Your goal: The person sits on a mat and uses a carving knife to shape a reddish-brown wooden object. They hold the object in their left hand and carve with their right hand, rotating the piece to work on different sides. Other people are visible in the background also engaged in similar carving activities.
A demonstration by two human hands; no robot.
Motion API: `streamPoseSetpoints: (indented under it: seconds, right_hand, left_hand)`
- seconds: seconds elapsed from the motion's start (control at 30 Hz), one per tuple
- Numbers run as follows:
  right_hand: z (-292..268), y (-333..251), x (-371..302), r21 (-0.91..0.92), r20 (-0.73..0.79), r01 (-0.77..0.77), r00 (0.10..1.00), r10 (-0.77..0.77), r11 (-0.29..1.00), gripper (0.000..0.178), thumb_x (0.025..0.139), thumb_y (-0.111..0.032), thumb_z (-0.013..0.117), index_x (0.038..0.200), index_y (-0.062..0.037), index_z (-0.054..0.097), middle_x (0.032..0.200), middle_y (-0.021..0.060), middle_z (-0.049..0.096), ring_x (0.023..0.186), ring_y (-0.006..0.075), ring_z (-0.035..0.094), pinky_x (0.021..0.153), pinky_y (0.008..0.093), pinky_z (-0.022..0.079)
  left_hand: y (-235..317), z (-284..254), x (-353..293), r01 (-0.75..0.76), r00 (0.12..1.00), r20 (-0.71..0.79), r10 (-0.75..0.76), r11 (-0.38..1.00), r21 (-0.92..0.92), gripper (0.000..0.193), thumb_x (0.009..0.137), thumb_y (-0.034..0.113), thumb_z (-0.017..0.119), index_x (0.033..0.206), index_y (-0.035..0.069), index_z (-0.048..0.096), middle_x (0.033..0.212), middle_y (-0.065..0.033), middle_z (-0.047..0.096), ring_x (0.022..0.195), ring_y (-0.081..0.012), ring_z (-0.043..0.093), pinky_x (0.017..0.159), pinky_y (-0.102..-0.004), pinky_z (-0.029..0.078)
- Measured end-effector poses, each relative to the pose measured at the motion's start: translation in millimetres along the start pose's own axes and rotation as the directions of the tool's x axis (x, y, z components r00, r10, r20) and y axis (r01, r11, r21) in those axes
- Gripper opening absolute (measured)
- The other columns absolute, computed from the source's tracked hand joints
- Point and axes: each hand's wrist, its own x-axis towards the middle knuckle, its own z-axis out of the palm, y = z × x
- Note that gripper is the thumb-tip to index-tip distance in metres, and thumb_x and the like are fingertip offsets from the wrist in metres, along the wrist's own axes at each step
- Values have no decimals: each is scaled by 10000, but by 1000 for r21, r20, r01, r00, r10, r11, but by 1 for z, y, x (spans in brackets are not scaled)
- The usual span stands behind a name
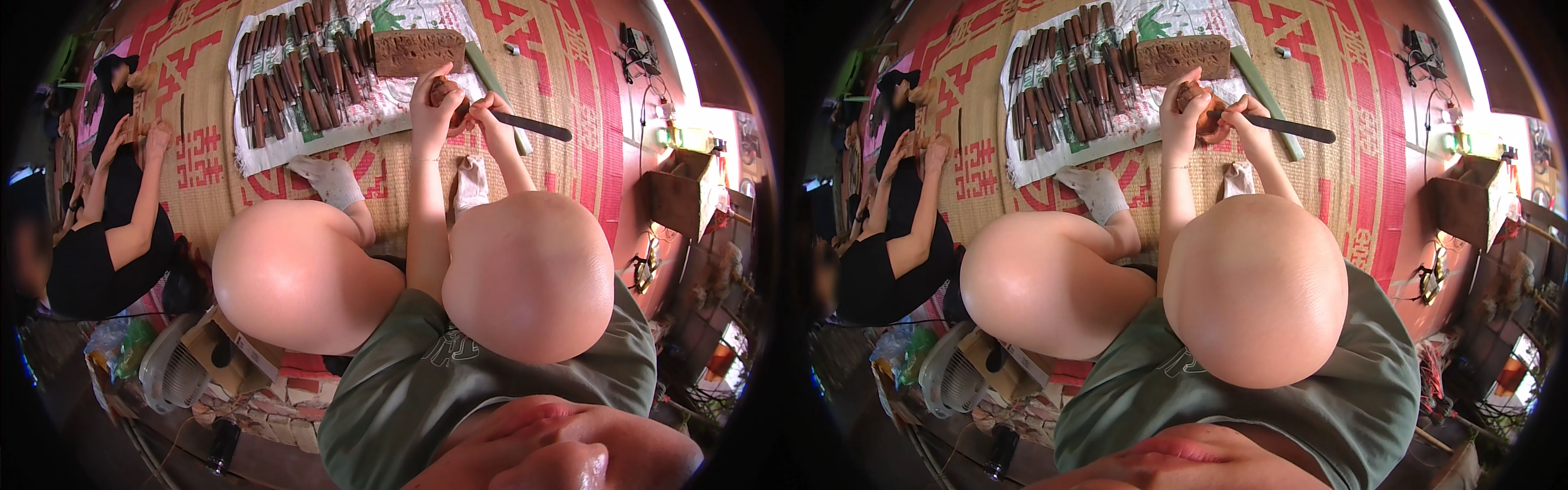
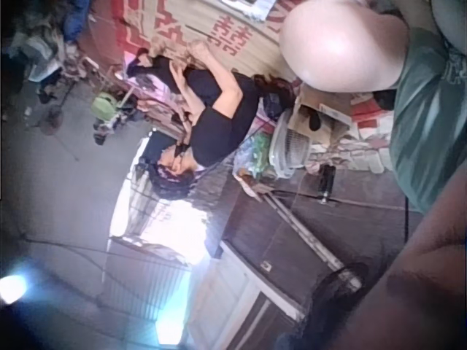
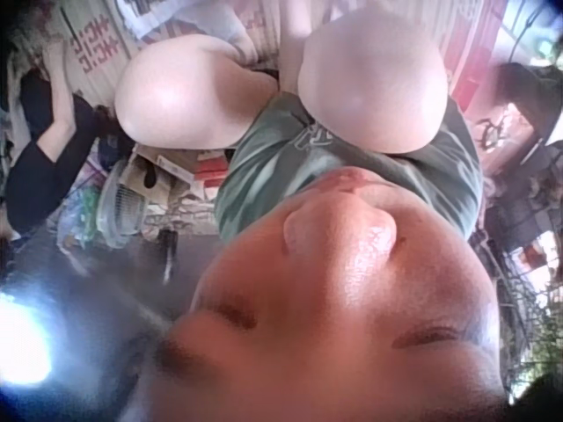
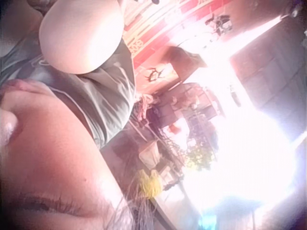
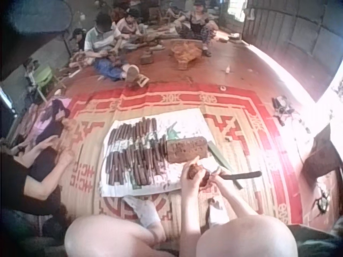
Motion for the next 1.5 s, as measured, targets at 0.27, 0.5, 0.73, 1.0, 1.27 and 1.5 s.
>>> streamPoseSetpoints:
  seconds: [0.27,0.5,0.73,1.0,1.27,1.5]
  right_hand:
    - [-18,-12,-2,-1,-61,-68,996,68,998,122,782,24,555,736,-41,462,691,97,568,575,146,554,516,257,466]
    - [4,-22,3,-48,-34,-117,993,116,992,95,784,-6,579,762,-35,491,682,101,581,564,145,554,552,259,456]
    - [6,-15,1,-214,74,-150,983,169,965,97,799,-33,610,781,-19,516,710,87,613,563,125,581,530,237,455]
    - [-10,-32,-6,-574,205,-166,919,337,802,108,787,-66,676,811,26,625,680,45,616,588,87,571,544,227,469]
    - [-10,-65,-19,-714,121,-102,957,265,693,61,791,-63,646,803,-8,621,662,23,592,581,75,555,511,227,445]
    - [-34,-93,-16,-661,94,-30,988,122,750,97,836,-106,614,873,-16,607,707,6,576,631,68,554,541,221,436]
  left_hand:
    - [-4,-16,7,-70,997,-34,74,993,91,339,745,119,648,1054,-7,589,959,-65,553,876,-141,536,824,-275,413]
    - [-7,-33,3,-17,979,-205,-8,992,-123,248,754,70,632,962,16,509,935,-75,544,809,-110,520,741,-235,424]
    - [-12,-53,5,-42,984,-178,0,973,-229,260,791,189,553,964,-5,535,972,-100,599,906,-170,536,870,-305,396]
    - [-10,-68,4,-16,954,-301,-2,998,-57,320,860,243,501,941,-43,621,956,-85,609,879,-163,560,827,-293,422]
    - [8,-72,7,-84,935,-325,143,979,188,259,875,181,500,1004,-23,593,1020,-83,583,955,-175,529,895,-293,378]
    - [14,-58,0,-64,957,-270,109,984,169,267,914,230,457,1037,19,566,1062,-68,534,980,-166,498,921,-295,345]
